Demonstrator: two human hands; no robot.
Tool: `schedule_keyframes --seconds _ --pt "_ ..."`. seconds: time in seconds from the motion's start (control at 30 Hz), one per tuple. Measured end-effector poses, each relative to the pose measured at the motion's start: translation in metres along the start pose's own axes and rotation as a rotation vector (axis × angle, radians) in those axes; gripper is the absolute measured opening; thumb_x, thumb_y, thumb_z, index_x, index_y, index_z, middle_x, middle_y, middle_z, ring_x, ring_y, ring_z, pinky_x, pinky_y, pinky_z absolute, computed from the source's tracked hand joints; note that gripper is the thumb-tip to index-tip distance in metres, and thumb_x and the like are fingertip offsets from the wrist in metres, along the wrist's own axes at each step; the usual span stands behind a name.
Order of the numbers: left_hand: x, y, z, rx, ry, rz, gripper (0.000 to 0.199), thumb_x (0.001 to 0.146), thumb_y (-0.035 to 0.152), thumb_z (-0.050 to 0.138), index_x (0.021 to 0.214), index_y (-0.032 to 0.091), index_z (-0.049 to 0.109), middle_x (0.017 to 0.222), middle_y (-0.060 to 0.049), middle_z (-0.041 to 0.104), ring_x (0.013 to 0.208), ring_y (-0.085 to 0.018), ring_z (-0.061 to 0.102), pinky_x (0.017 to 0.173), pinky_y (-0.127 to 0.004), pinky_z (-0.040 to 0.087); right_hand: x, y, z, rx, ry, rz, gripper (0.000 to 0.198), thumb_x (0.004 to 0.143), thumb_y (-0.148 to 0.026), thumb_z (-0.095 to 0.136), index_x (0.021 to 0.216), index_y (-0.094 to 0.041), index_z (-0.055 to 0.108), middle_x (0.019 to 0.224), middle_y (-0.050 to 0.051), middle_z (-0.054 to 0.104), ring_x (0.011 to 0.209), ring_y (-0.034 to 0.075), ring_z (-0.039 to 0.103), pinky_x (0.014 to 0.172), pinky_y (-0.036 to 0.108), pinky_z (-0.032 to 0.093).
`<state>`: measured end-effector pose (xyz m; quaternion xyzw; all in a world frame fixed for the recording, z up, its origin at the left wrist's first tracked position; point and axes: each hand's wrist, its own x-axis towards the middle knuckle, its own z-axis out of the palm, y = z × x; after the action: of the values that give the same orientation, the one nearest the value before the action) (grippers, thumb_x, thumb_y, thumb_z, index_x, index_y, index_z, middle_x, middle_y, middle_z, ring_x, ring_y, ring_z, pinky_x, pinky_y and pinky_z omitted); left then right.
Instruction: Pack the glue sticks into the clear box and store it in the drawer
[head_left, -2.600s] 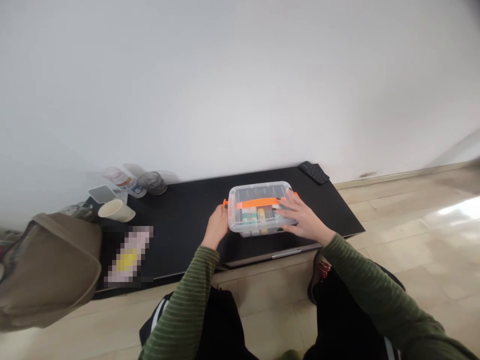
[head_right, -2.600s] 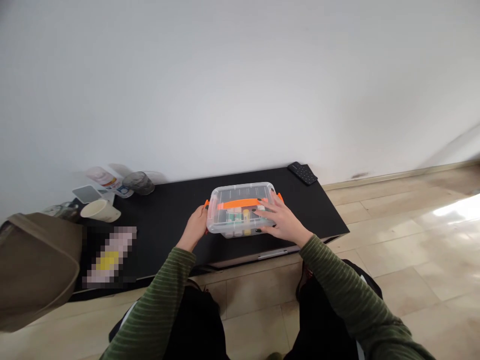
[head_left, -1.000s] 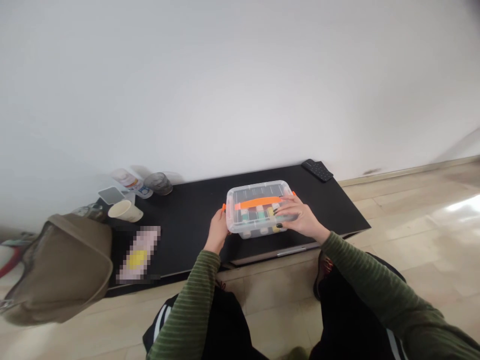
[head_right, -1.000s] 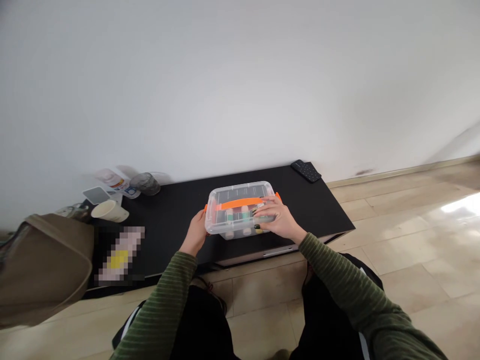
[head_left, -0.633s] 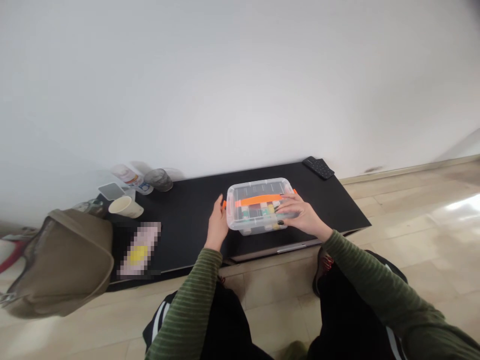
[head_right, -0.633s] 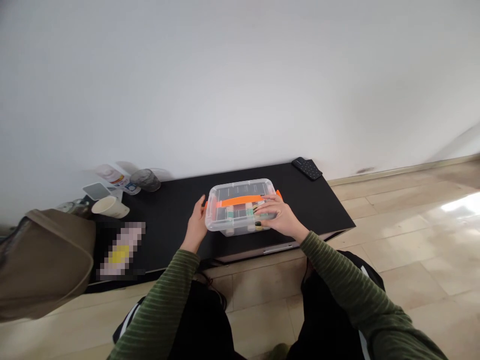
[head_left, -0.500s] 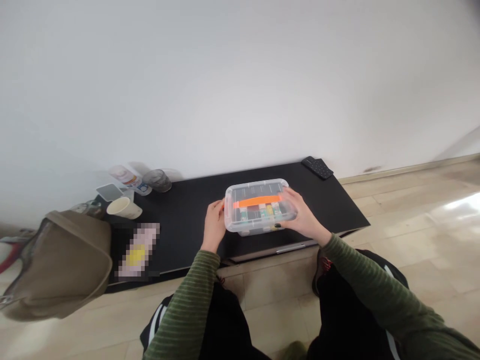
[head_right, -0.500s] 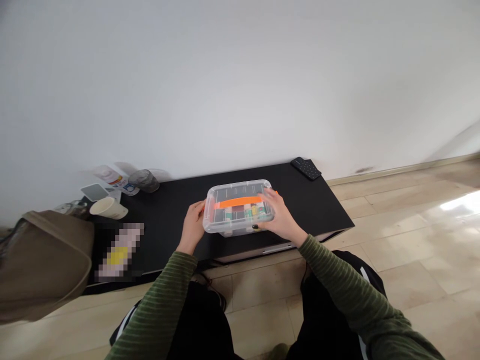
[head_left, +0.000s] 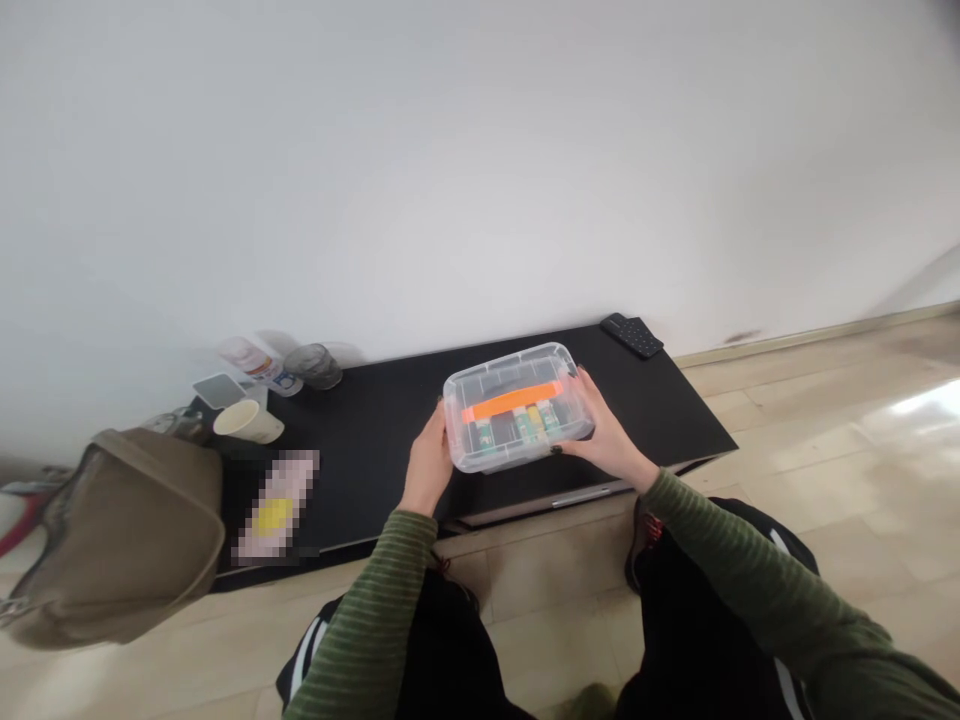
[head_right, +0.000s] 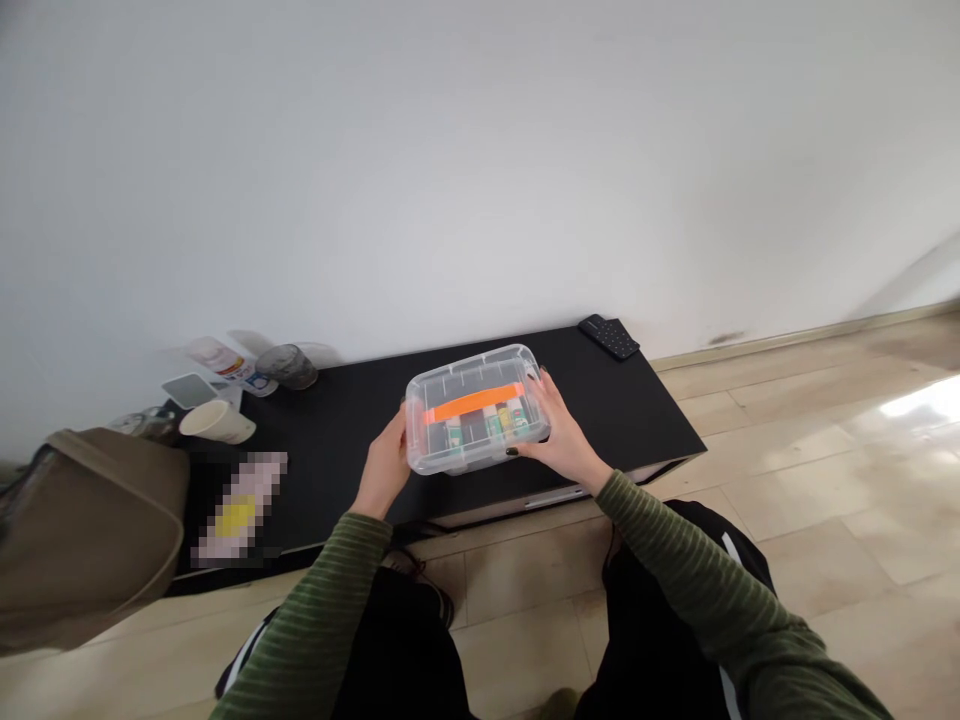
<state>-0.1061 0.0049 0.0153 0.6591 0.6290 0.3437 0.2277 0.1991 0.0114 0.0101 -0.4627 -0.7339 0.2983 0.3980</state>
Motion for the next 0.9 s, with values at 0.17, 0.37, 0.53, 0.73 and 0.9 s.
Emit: schedule_keyframes --seconds 0.17,0.37,0.53,0.73,0.9 --pt "0.000 0.005 -0.006 0.061 -0.076 -0.107 0.081 0.091 0.026 0.050 0.161 0.018 0.010 0.130 -0.018 0.067 0.110 -0.028 0.069 0.094 -0.037 0.051 0.010 -0.013 -0.013 -0.053 -0.012 -0.072 0.102 0.071 -0.042 0.083 0.157 -0.030 0.030 0.168 0.008 0.013 0.153 0.031 0.014 0.122 0.051 0.022" --pt "0.000 0.007 -0.006 0.019 -0.067 -0.125 0.079 0.093 0.032 0.050 0.160 0.017 0.010 0.125 -0.016 0.069 0.108 -0.026 0.070 0.094 -0.038 0.051 0.016 -0.030 -0.038 -0.096 0.217 -0.179 0.030 0.083 -0.037 0.072 0.110 -0.024 0.074 0.146 0.009 0.055 0.137 0.029 0.050 0.116 0.044 0.039" --pt "-0.001 -0.003 0.000 -0.069 -0.029 -0.091 0.079 0.091 0.030 0.054 0.160 0.017 0.017 0.147 -0.016 0.053 0.131 -0.026 0.056 0.109 -0.040 0.042 0.026 -0.008 -0.066 0.050 0.646 0.093 0.030 0.080 -0.046 0.073 0.089 -0.017 0.071 0.097 0.009 0.076 0.090 0.024 0.073 0.077 0.035 0.061" --pt "-0.003 -0.001 0.002 -0.020 0.034 -0.102 0.065 0.092 0.027 0.051 0.155 0.017 0.035 0.149 -0.015 0.051 0.134 -0.028 0.053 0.111 -0.041 0.042 0.040 0.052 -0.096 0.467 0.677 0.383 0.038 0.082 -0.052 0.070 0.076 -0.015 0.065 0.067 0.008 0.073 0.058 0.014 0.067 0.043 0.018 0.044" --pt "-0.006 0.005 0.002 0.022 0.080 -0.081 0.058 0.093 0.028 0.050 0.150 0.023 0.043 0.144 -0.010 0.058 0.131 -0.027 0.056 0.110 -0.040 0.043 0.043 0.090 -0.096 0.501 0.498 0.716 0.035 0.088 -0.040 0.067 0.066 -0.012 0.065 0.058 0.009 0.069 0.047 0.010 0.058 0.041 0.017 0.040"
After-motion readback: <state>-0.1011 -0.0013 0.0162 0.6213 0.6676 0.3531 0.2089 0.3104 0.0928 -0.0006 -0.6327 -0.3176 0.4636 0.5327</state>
